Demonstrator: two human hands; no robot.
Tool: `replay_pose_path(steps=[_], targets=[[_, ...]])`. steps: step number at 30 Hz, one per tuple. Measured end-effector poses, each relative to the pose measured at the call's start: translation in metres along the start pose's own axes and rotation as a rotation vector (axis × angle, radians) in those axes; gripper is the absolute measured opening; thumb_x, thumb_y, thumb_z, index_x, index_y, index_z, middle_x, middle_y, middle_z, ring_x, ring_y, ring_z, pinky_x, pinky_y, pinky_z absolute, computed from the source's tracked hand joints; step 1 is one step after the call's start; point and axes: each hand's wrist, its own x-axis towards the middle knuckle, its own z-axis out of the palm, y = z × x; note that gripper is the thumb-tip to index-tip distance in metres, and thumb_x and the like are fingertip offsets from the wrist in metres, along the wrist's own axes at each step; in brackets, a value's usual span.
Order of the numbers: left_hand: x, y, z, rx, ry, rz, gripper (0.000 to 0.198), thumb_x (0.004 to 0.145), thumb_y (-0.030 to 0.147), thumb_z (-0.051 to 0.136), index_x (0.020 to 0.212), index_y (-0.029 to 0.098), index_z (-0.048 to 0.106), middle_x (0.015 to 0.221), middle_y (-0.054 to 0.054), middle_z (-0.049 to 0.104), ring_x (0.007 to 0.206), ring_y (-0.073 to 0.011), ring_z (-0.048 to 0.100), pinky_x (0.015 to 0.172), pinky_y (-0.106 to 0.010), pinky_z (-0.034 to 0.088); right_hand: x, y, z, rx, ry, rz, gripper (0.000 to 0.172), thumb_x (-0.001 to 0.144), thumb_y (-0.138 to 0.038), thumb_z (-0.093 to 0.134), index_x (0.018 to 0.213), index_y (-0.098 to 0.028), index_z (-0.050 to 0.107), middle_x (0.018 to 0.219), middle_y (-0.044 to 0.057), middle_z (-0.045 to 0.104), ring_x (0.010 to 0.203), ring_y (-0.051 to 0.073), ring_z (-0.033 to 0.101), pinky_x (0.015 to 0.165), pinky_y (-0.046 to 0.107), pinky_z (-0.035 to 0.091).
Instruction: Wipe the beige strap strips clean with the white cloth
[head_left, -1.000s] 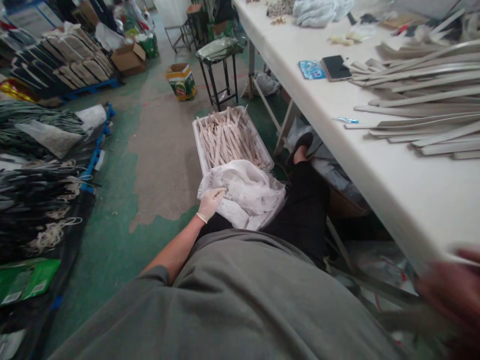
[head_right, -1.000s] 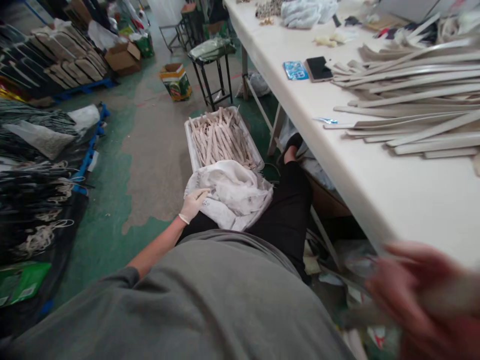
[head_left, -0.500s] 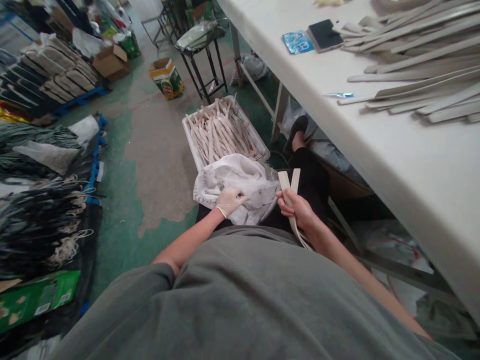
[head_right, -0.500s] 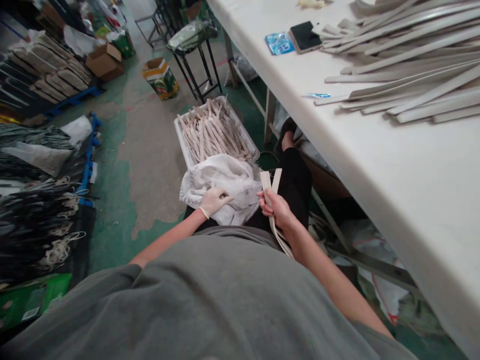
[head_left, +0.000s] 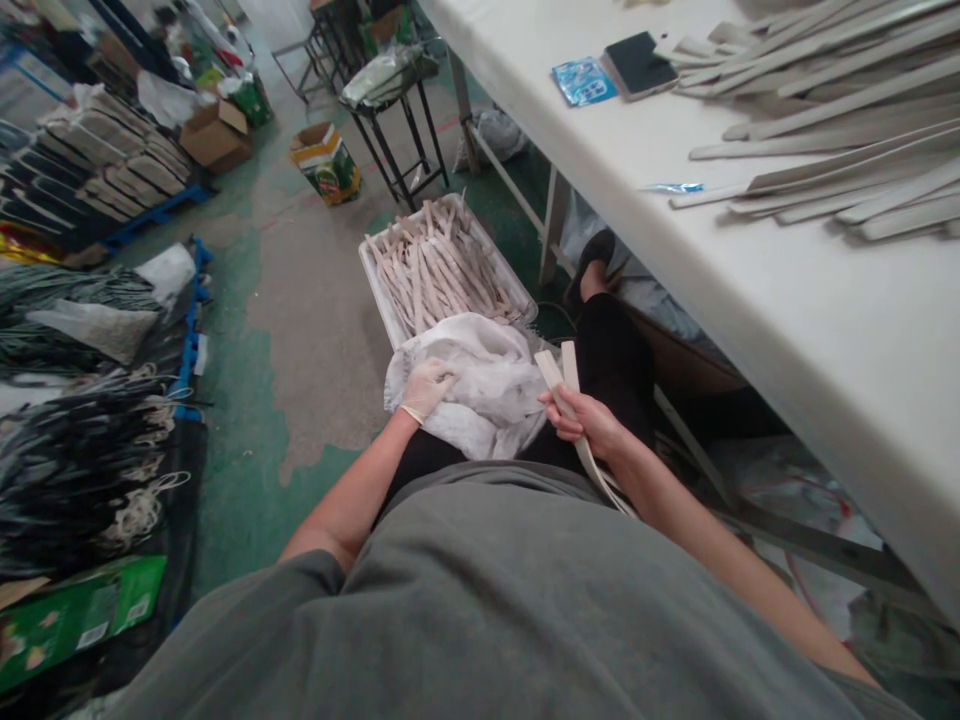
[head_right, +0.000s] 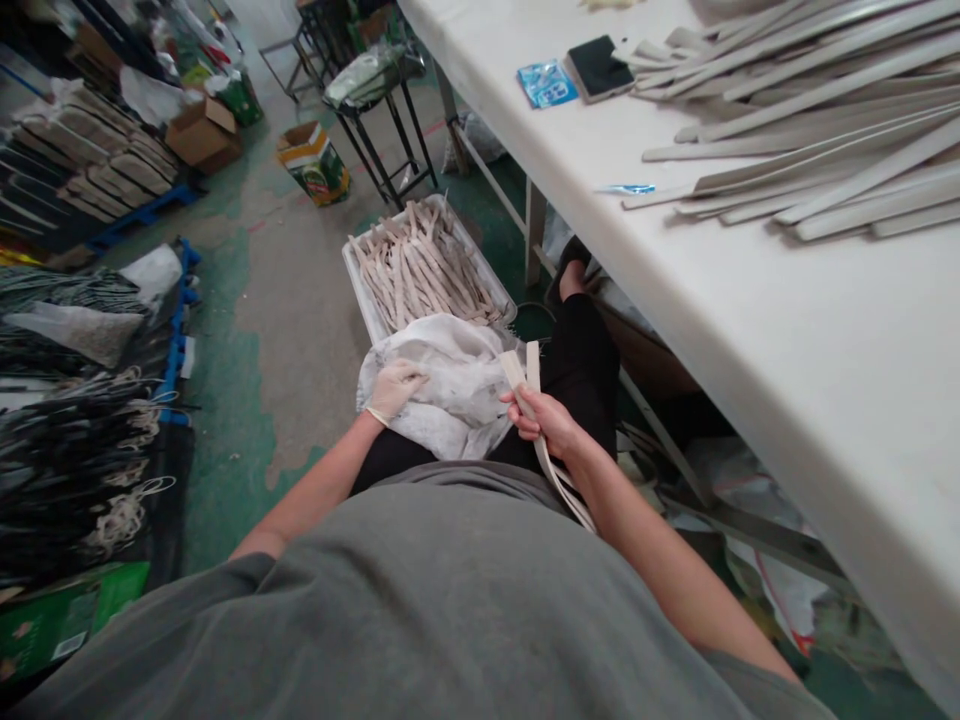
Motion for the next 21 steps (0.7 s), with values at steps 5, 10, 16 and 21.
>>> replay_pose_path(steps=[5,10,16,21], targets=[[0.072,0.012,-0.113,-0.194,0.49,-0.043,0.015,0.085,0.028,0.067,0.083,0.013,0.067,0.078,0.001,0.067,0.08,-0.0129,0.063,0.078,-0.023,0.05,0.003,0.0,-0.005,0.034,-0.003,0.035,0.028,0.089,-0.044,0.063,0.086,-0.016,0.065,0.058,-0.003,0.052,0.039,0.003,0.013,0.034,0.016,0.015],[0.132,0.079,-0.265,-0.013,0.899,0.184,0.034,0.098,0.039,0.055,0.086,0.008,0.059,0.082,0.004,0.06,0.093,-0.0117,0.065,0.093,-0.036,0.051,0.006,-0.009,0.01,-0.015,-0.018,0.011,0.027,0.089,-0.044,0.063,0.085,-0.017,0.064,0.06,-0.002,0.053,0.038,0.003,0.014,0.032,0.017,0.018],[0.048,0.141,-0.211,0.108,0.782,0.705,0.026,0.097,0.044,0.06,0.09,0.019,0.065,0.107,0.0,0.067,0.111,-0.018,0.064,0.105,-0.045,0.05,-0.005,-0.042,0.075,-0.024,-0.11,-0.038,0.034,0.095,-0.049,0.056,0.098,-0.017,0.071,0.087,0.006,0.073,0.039,0.002,0.014,0.034,0.018,0.03],[-0.035,0.103,-0.094,0.092,0.409,0.657,0.014,0.095,0.031,0.06,0.092,0.03,0.074,0.108,-0.001,0.072,0.118,-0.0217,0.062,0.112,-0.048,0.043,0.006,-0.057,0.126,-0.11,-0.157,-0.021,0.04,0.093,-0.055,0.058,0.098,-0.017,0.07,0.092,0.007,0.074,0.039,0.002,0.016,0.036,0.019,0.038]])
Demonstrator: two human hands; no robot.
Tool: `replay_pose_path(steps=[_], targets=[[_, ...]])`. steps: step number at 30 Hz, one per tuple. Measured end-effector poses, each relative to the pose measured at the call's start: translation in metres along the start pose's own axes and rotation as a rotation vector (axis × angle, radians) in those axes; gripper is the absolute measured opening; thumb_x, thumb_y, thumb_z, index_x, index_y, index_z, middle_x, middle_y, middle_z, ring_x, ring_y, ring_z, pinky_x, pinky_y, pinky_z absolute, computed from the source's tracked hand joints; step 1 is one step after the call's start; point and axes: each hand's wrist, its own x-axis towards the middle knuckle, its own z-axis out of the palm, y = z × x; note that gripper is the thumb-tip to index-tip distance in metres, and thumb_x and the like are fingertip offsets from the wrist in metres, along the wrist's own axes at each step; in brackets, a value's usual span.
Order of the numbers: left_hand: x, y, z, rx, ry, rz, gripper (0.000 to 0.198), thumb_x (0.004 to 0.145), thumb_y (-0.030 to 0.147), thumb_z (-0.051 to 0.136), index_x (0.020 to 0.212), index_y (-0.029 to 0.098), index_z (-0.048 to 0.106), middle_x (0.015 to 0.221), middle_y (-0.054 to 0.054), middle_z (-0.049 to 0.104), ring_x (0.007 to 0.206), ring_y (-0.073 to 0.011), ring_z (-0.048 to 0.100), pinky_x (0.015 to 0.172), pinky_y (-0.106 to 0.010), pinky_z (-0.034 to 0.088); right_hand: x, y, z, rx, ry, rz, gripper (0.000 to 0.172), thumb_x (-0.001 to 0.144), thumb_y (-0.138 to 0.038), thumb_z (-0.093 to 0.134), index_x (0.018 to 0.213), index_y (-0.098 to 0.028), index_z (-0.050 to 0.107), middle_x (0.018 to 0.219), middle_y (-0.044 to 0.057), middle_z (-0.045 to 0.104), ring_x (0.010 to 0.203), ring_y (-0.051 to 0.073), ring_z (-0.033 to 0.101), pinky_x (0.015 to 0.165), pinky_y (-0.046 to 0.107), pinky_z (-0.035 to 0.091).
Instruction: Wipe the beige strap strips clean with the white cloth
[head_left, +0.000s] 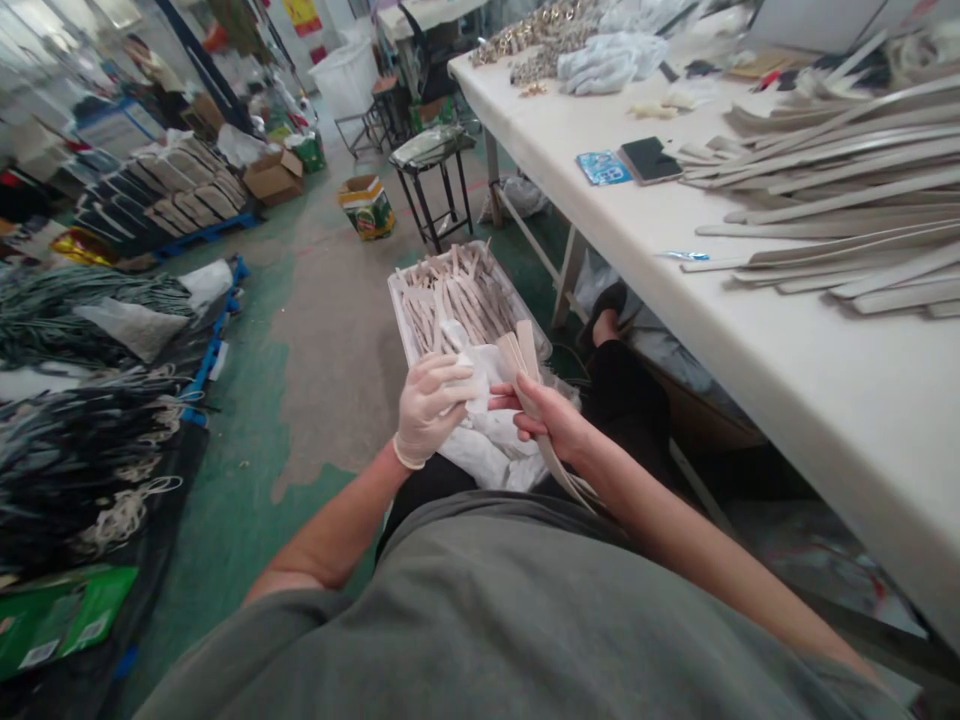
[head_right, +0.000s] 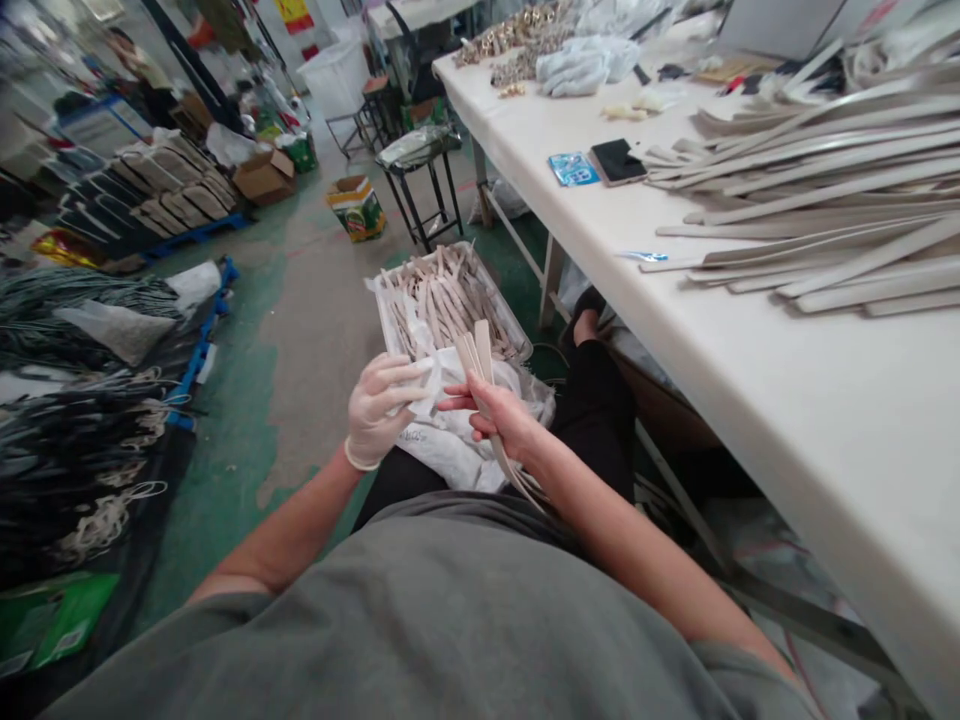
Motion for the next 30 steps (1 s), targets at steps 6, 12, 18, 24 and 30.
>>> replay_pose_path(steps=[6,12,18,24,30], targets=[[-0.061,0.011,0.014,0.085,-0.12,-0.023,0.02,0.095,0.03,0.057,0.092,0.034,0.077,0.108,0.0,0.074,0.123,-0.0199,0.06,0.114,-0.046,0.041,0.026,0.016,0.016,-0.154,0.126,0.005,0.034,0.072,-0.034,0.083,0.096,-0.018,0.066,0.062,-0.007,0.055,0.043,0.004,0.032,0.039,0.017,0.039],[-0.079,0.016,0.012,-0.073,-0.06,-0.143,0.014,0.094,0.032,0.063,0.1,0.032,0.075,0.114,-0.002,0.072,0.124,-0.0219,0.059,0.112,-0.045,0.041,0.036,0.027,0.013,-0.455,0.263,-0.117,0.028,0.066,-0.02,0.077,0.091,-0.017,0.066,0.072,-0.002,0.063,0.059,0.01,0.054,0.041,0.017,0.039],[-0.076,0.014,0.028,-0.675,-0.184,-0.939,0.041,0.082,0.055,0.071,0.098,0.017,0.069,0.098,-0.008,0.072,0.095,-0.0233,0.066,0.09,-0.038,0.051,0.046,0.029,-0.002,-0.8,0.3,-0.294,0.026,0.07,-0.022,0.074,0.095,-0.016,0.07,0.073,-0.001,0.066,0.054,0.01,0.054,0.043,0.02,0.042],[-0.064,0.02,0.056,-0.972,-0.396,-1.199,0.043,0.063,0.043,0.088,0.09,0.013,0.071,0.087,-0.005,0.072,0.083,-0.0193,0.063,0.083,-0.032,0.047,0.049,0.034,-0.005,-0.991,0.29,-0.417,0.025,0.074,-0.02,0.073,0.098,-0.017,0.074,0.079,0.001,0.073,0.069,0.016,0.066,0.06,0.025,0.052],[-0.068,0.024,0.063,-1.208,-0.37,-1.384,0.037,0.061,0.04,0.09,0.074,0.011,0.072,0.074,-0.005,0.07,0.071,-0.0149,0.062,0.077,-0.027,0.047,0.047,0.025,-0.01,-1.05,0.34,-0.387,0.022,0.074,-0.021,0.074,0.096,-0.019,0.074,0.079,0.001,0.073,0.07,0.016,0.065,0.063,0.026,0.052]])
